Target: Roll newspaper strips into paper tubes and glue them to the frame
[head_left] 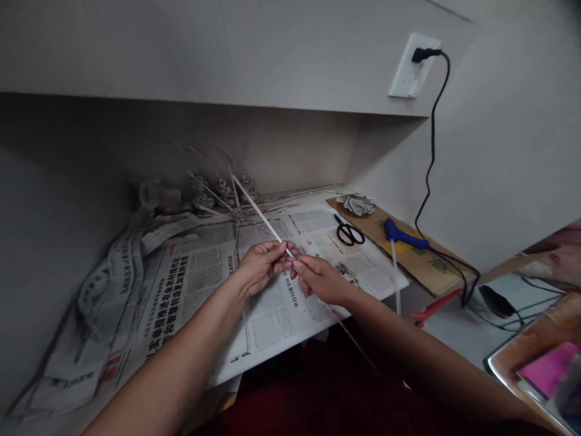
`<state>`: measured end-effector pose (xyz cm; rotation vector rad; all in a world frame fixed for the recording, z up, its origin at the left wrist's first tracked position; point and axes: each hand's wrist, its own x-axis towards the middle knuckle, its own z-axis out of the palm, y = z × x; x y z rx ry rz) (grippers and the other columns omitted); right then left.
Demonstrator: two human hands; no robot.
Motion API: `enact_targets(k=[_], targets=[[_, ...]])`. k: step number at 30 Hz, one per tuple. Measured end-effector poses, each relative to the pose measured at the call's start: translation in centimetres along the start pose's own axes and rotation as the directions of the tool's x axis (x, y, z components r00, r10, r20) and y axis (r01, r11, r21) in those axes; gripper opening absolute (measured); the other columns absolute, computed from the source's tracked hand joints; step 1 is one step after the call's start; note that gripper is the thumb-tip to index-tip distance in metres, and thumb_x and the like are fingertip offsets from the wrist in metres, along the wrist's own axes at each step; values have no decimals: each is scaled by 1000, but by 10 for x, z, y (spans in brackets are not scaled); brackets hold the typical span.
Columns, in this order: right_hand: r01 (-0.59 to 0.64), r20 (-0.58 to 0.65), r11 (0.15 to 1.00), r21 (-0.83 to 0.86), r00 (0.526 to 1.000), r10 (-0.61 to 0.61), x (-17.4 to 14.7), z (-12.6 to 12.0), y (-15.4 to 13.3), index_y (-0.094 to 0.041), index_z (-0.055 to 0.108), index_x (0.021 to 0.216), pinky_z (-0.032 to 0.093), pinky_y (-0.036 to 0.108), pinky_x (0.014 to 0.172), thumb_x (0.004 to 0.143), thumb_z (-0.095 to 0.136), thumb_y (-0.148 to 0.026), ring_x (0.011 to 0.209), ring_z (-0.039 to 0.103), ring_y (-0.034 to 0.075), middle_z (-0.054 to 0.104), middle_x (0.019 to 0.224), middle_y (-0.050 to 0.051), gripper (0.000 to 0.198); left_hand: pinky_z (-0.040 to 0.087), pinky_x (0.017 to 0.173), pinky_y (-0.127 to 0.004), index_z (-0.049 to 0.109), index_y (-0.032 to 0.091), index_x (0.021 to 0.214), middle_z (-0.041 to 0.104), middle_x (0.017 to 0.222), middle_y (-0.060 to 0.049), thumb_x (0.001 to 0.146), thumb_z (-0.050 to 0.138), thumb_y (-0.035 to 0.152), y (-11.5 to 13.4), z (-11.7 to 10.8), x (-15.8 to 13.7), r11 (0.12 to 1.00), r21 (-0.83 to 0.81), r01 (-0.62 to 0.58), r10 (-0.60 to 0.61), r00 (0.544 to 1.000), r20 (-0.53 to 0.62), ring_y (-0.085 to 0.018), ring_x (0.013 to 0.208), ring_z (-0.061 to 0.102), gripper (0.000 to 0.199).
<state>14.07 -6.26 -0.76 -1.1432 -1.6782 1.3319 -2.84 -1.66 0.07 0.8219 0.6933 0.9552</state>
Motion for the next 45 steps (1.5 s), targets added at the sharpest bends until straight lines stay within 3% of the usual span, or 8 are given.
enact_targets(k=[5,12,18,24,32,35,40,45], targets=[[34,-99,992,-123,994,-47,0,5,-1,-20,54,75,33,25,47,94,44,-43,44,42,10,44,49,-5,31,56,60,-16,71,6,86,72,82,-11,80,69,18,2,-1,1,999,10,-46,46,997,-57,-8,59,64,13],[-222,276,826,518,957,84,-1,1,7,-21,46,80,35,25,45,93,43,-52,40,43,11,31,45,-9,34,56,61,-15,71,8,85,72,81,-10,80,69,16,-1,-3,1,1000,-14,-10,10,999,-35,-8,61,65,11],[-71,42,962,264,997,63,6,2,5,-18,53,78,35,24,46,91,47,-54,41,45,10,49,47,-4,38,55,61,-16,71,7,85,71,79,-9,78,71,19,-2,-3,1,999,27,-19,18,999,31,-9,61,65,14],[-281,326,780,559,939,105,3,0,4,-22,43,76,34,24,45,92,43,-51,39,38,10,28,43,-10,33,55,63,-14,72,7,87,72,83,-10,79,70,17,-3,-3,0,1000,-4,28,-27,999,31,-8,64,66,13],[-20,-21,999,51,1000,21,9,1,1,-19,54,77,33,24,46,93,44,-49,39,41,9,47,43,-5,36,54,57,-13,72,7,89,72,82,-9,82,67,17,5,-3,1,999,-18,-40,39,998,-44,-6,57,63,13],[-65,23,989,133,998,62,5,1,3,-20,51,73,31,24,44,94,43,-47,38,39,9,41,41,-6,35,54,56,-11,71,7,85,72,81,-9,83,65,14,7,-3,2,999,-27,-46,44,995,-87,-5,56,62,10],[-262,343,822,506,935,88,-2,1,5,-21,44,77,35,25,46,95,40,-50,41,41,11,28,45,-9,34,54,59,-11,71,8,84,72,79,-8,82,66,12,4,-5,2,999,-45,-15,12,998,-61,-5,56,63,7],[-61,61,987,150,997,52,5,3,2,-18,54,85,35,24,48,93,44,-50,44,47,10,49,50,-5,35,55,60,-14,71,6,89,72,82,-10,81,67,13,-1,-6,2,1000,1,-30,30,999,11,-7,59,64,11]])
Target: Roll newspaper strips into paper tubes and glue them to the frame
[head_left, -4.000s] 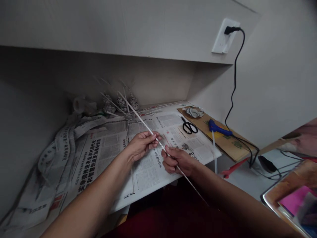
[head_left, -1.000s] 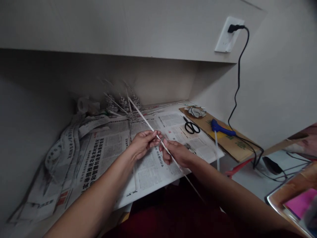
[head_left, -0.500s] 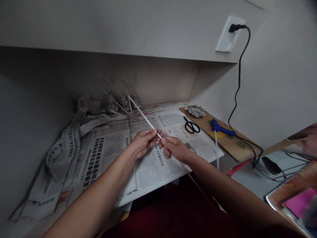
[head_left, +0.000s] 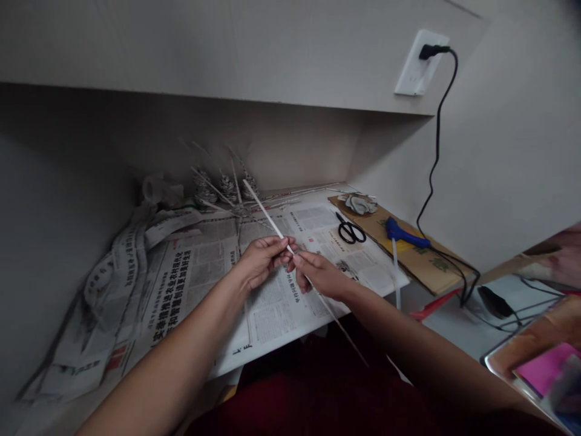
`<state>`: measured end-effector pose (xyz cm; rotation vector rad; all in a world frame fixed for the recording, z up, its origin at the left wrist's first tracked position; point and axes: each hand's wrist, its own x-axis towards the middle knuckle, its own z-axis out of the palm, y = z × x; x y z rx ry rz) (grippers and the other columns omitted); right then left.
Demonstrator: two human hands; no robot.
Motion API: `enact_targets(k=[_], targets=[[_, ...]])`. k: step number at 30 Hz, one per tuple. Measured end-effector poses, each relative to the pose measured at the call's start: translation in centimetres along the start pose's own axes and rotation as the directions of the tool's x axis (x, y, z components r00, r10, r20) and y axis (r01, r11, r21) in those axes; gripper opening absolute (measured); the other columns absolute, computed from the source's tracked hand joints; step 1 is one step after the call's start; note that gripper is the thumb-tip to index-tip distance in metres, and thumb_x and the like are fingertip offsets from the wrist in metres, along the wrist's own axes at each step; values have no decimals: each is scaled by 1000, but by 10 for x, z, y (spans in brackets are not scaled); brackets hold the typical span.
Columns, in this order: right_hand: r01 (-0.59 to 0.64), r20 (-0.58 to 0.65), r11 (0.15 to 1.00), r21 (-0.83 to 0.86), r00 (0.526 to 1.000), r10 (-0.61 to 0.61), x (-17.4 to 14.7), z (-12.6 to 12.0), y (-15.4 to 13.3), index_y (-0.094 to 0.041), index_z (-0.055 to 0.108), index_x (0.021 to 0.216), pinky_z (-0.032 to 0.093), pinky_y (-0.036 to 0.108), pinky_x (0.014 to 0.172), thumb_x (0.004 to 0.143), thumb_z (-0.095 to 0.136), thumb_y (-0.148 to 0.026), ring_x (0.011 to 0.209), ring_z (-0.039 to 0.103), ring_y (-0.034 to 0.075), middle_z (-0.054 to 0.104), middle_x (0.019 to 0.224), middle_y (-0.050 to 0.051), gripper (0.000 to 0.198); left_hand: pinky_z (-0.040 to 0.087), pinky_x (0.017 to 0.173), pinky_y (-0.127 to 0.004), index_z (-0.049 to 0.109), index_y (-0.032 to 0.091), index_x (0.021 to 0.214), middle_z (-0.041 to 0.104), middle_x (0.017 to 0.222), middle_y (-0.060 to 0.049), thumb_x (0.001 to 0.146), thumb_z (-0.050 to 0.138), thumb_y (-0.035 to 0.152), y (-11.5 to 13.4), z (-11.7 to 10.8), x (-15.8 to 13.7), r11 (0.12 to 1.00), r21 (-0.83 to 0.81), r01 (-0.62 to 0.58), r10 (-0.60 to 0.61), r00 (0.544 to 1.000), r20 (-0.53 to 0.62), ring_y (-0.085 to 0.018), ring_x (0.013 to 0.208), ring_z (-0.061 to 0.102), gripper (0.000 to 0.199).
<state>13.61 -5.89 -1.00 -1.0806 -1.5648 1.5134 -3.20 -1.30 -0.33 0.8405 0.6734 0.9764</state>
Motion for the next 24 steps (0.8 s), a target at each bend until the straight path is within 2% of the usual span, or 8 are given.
enact_targets(k=[3,8,10,13,15,17,20,24], targets=[[14,-31,998,62,999,-12,3,1,-2,-19,49,77,32,23,46,93,44,-47,40,40,9,41,44,-7,33,55,61,-14,71,6,89,72,82,-9,81,66,11,0,1,0,1000,-20,-5,5,1000,0,-7,60,64,11],[-228,311,855,466,947,83,-2,-2,-5,-22,39,75,30,23,45,93,42,-51,38,29,10,21,44,-11,34,54,61,-13,71,7,86,71,79,-9,81,65,9,2,4,-1,998,-66,25,-26,1000,-5,-7,61,65,7],[-178,232,901,395,969,90,-2,-3,-5,-22,43,78,32,24,46,92,40,-55,40,35,10,28,43,-10,36,55,61,-13,70,6,86,72,79,-9,82,64,8,2,4,-2,998,-55,26,-26,1000,2,-7,60,65,8],[10,-2,1000,29,1000,-10,1,-2,-6,-20,51,81,35,25,49,91,45,-54,44,44,11,44,47,-6,36,55,60,-14,70,6,88,72,80,-9,83,63,9,3,4,-1,999,-30,11,-11,1000,0,-7,59,65,9],[73,-67,983,-171,994,-85,3,-2,-6,-19,52,77,36,26,49,92,47,-48,43,44,10,47,46,-5,33,55,60,-14,70,7,89,72,80,-9,84,63,10,4,3,-1,1000,-30,2,-3,1000,-19,-7,59,64,10],[68,-73,979,-191,994,-83,3,-2,-6,-20,50,75,35,25,48,94,44,-45,41,42,10,45,44,-5,32,55,60,-13,71,7,88,72,80,-8,84,62,9,4,2,0,999,-43,-4,1,999,-50,-6,58,64,10],[-24,49,995,94,999,20,0,-3,-5,-21,45,75,30,25,44,94,41,-46,38,38,10,34,43,-8,32,54,60,-12,71,7,85,72,79,-8,84,60,7,4,2,0,998,-67,8,-12,998,-62,-5,59,64,11],[-222,320,876,428,944,82,-4,-6,-1,-23,37,73,30,24,44,93,40,-49,38,31,9,20,44,-10,33,54,61,-12,71,6,85,72,79,-8,84,60,7,3,2,0,997,-72,38,-41,999,-37,-6,60,65,11]])
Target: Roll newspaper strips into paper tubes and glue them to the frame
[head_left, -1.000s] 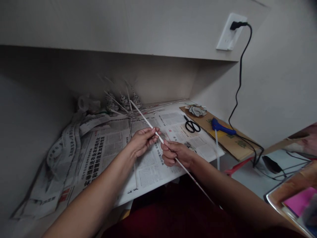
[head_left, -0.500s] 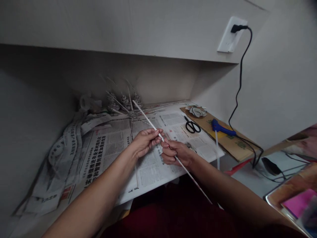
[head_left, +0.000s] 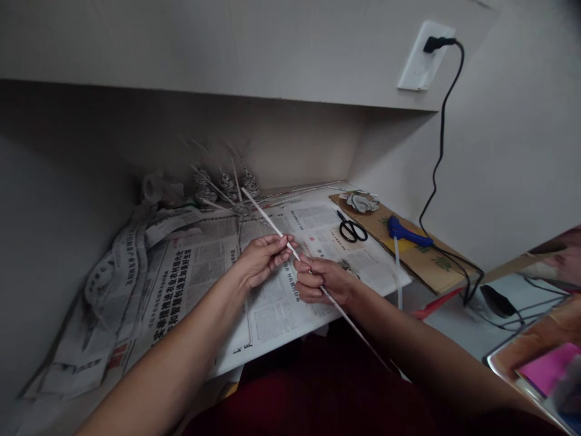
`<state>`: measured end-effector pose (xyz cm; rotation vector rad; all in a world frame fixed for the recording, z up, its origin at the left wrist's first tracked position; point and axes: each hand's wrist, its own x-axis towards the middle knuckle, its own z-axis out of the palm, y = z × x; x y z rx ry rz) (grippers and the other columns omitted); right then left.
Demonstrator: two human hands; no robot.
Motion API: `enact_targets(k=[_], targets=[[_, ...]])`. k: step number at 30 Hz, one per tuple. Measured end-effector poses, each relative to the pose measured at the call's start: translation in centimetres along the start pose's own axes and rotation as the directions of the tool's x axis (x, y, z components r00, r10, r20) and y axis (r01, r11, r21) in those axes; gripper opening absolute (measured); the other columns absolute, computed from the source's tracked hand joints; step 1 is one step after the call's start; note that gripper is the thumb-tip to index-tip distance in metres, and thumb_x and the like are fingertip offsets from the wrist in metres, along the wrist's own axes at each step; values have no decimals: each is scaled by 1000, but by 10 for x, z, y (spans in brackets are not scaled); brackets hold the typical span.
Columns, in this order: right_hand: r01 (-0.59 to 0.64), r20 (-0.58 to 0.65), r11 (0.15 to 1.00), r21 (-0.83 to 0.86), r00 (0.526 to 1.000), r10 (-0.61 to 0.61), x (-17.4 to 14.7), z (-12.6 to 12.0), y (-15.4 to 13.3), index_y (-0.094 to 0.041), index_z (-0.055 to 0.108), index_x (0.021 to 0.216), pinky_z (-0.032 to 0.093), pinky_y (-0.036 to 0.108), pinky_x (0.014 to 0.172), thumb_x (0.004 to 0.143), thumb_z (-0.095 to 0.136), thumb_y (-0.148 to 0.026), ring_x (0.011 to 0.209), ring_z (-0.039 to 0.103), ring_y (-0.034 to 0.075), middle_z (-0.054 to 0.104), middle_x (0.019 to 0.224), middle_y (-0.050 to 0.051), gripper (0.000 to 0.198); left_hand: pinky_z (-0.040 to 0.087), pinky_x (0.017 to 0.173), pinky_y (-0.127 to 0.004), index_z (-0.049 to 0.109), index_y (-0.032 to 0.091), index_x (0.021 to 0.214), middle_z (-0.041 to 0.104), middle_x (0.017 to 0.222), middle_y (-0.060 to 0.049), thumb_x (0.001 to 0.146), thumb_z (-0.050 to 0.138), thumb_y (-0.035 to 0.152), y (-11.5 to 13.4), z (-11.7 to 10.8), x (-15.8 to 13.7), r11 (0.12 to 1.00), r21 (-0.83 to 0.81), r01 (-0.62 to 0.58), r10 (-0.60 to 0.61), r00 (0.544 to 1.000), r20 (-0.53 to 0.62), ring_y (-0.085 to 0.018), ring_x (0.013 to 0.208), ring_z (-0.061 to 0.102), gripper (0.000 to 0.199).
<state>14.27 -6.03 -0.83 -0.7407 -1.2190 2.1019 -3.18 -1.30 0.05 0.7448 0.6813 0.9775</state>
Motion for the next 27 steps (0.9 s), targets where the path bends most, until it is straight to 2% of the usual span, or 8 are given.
enact_targets(k=[3,8,10,12,16,20,24,27], targets=[[49,-140,980,-192,987,-76,2,-1,2,-22,45,80,34,25,45,93,40,-55,41,43,11,36,45,-8,36,55,61,-13,71,7,86,71,79,-9,83,64,10,-1,0,0,999,37,-5,5,1000,10,-6,60,64,8],[83,-278,717,-692,886,-371,6,0,1,-20,54,79,38,26,51,93,46,-45,46,47,11,48,49,-4,30,55,61,-14,71,8,89,71,82,-9,84,63,12,0,0,0,998,56,-39,39,999,2,-6,59,64,10],[95,-286,757,-646,890,-355,5,0,2,-20,52,77,36,25,49,94,44,-45,43,44,10,44,47,-5,31,55,60,-13,71,8,88,72,82,-9,84,61,8,0,0,1,999,27,-38,38,999,-29,-6,58,64,10],[122,-247,891,-438,936,-249,4,0,3,-21,48,76,33,25,46,94,43,-47,41,42,10,38,45,-7,32,55,60,-12,71,8,85,72,81,-9,84,61,6,0,-1,1,1000,-1,-28,28,999,-41,-5,58,64,10],[48,-8,999,2,999,-48,1,-1,5,-22,39,74,31,24,44,93,42,-48,38,34,10,24,44,-10,32,55,63,-11,70,8,85,72,82,-9,82,64,9,-1,-1,0,1000,-11,-11,11,1000,-23,-6,63,65,7],[75,-148,972,-224,983,-110,3,0,4,-20,47,82,34,25,46,94,39,-52,42,44,11,40,46,-7,35,55,63,-13,70,8,88,72,83,-9,79,69,13,-3,-2,1,999,46,-18,18,1000,3,-7,63,66,10],[103,-262,764,-637,903,-340,6,2,0,-18,53,80,37,25,51,93,47,-45,45,46,10,49,49,-5,30,55,63,-15,70,8,88,71,81,-8,81,67,14,-4,-2,2,996,78,-35,33,999,29,-8,62,65,9],[119,-248,874,-471,933,-260,6,2,0,-20,47,76,35,25,47,94,42,-47,41,41,10,38,45,-8,33,55,64,-13,70,8,87,72,83,-8,82,65,12,-4,-1,1,998,58,-28,26,999,31,-7,63,65,8]])
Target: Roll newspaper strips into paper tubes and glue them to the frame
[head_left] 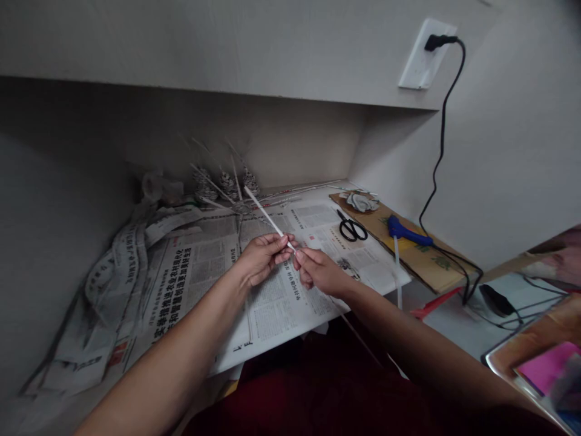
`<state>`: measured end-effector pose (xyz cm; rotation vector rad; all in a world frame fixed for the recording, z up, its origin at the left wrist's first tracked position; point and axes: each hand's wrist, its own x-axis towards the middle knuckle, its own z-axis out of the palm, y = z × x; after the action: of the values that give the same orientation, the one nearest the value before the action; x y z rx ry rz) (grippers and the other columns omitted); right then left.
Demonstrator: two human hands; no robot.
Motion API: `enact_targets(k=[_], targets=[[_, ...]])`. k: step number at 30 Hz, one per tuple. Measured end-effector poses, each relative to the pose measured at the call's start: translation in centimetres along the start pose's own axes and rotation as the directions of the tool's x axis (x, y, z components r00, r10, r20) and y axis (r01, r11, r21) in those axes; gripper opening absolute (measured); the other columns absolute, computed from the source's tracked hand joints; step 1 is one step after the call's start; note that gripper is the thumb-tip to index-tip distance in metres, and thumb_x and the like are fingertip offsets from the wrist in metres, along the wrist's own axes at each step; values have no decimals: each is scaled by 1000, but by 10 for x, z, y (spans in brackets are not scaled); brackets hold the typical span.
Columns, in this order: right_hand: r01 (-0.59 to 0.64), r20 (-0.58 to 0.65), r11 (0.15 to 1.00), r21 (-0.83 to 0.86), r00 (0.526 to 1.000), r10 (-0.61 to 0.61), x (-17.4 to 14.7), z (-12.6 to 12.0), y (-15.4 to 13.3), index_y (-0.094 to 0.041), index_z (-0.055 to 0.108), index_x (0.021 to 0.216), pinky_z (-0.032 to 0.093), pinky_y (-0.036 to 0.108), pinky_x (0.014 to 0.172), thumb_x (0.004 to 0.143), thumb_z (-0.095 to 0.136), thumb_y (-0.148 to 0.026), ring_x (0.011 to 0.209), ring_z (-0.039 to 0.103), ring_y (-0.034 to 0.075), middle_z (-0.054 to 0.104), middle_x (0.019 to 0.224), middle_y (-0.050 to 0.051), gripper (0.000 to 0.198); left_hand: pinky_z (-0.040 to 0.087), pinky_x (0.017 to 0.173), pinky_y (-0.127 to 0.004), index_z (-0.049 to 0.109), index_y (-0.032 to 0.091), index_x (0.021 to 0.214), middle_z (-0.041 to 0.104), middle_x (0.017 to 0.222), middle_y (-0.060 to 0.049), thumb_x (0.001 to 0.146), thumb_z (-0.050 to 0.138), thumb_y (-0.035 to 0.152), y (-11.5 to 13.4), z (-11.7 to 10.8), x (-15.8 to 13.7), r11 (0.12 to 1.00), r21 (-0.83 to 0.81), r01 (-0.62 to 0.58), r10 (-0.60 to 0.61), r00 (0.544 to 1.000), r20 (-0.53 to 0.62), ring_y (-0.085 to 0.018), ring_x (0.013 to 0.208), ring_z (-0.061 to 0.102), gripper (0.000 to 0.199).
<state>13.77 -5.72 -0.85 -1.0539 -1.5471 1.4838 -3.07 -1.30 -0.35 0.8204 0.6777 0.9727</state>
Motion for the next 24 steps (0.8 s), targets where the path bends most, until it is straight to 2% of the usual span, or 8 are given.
enact_targets(k=[3,5,9,13,16,20,22,24], targets=[[-173,245,927,332,965,92,-1,-2,2,-22,40,74,32,24,45,93,41,-50,39,35,10,24,44,-10,34,54,65,-13,70,8,87,72,83,-9,82,66,12,0,1,-2,1000,-12,17,-17,1000,9,-7,65,65,8],[-216,273,903,371,955,116,-2,-2,4,-22,40,76,31,24,44,92,41,-53,39,36,10,24,45,-10,35,54,66,-13,70,8,86,72,83,-9,81,68,13,1,2,-3,1000,2,24,-24,1000,-1,-8,66,66,8],[-26,-24,999,-22,999,25,-1,0,4,-20,51,81,36,26,48,91,45,-52,45,46,11,44,49,-5,34,55,65,-16,70,9,89,71,85,-10,81,68,17,3,3,-3,999,40,7,-7,1000,-12,-8,65,66,11],[53,-119,924,-378,987,-105,-3,1,0,-20,54,78,35,26,51,93,46,-42,46,45,11,46,49,-4,28,54,60,-14,70,8,87,71,84,-9,83,65,16,4,4,-1,999,39,-30,33,997,-74,-7,60,64,10],[10,-74,979,-203,997,-26,-6,1,1,-21,50,77,33,26,48,94,43,-45,42,42,11,41,47,-6,30,54,60,-12,71,8,85,71,81,-9,84,63,13,5,4,-1,1000,25,-11,14,996,-84,-6,59,63,9],[-184,245,938,294,963,113,-8,-1,7,-23,39,75,31,25,43,93,38,-52,39,37,11,24,44,-10,34,54,63,-12,71,9,85,72,82,-8,84,63,13,3,3,-2,1000,-7,18,-19,999,-27,-5,60,63,9],[-224,280,919,325,951,133,-7,-2,9,-23,40,75,32,25,43,93,38,-54,39,39,11,26,43,-9,36,54,63,-13,71,9,86,72,84,-8,82,66,15,2,2,-2,1000,6,18,-18,1000,-5,-5,62,64,9],[-160,155,964,214,980,128,-5,-2,10,-22,45,78,34,25,44,93,39,-54,42,45,11,37,45,-7,36,54,63,-14,71,9,87,71,84,-9,81,68,16,1,2,-2,999,30,11,-11,1000,8,-6,62,64,10]])
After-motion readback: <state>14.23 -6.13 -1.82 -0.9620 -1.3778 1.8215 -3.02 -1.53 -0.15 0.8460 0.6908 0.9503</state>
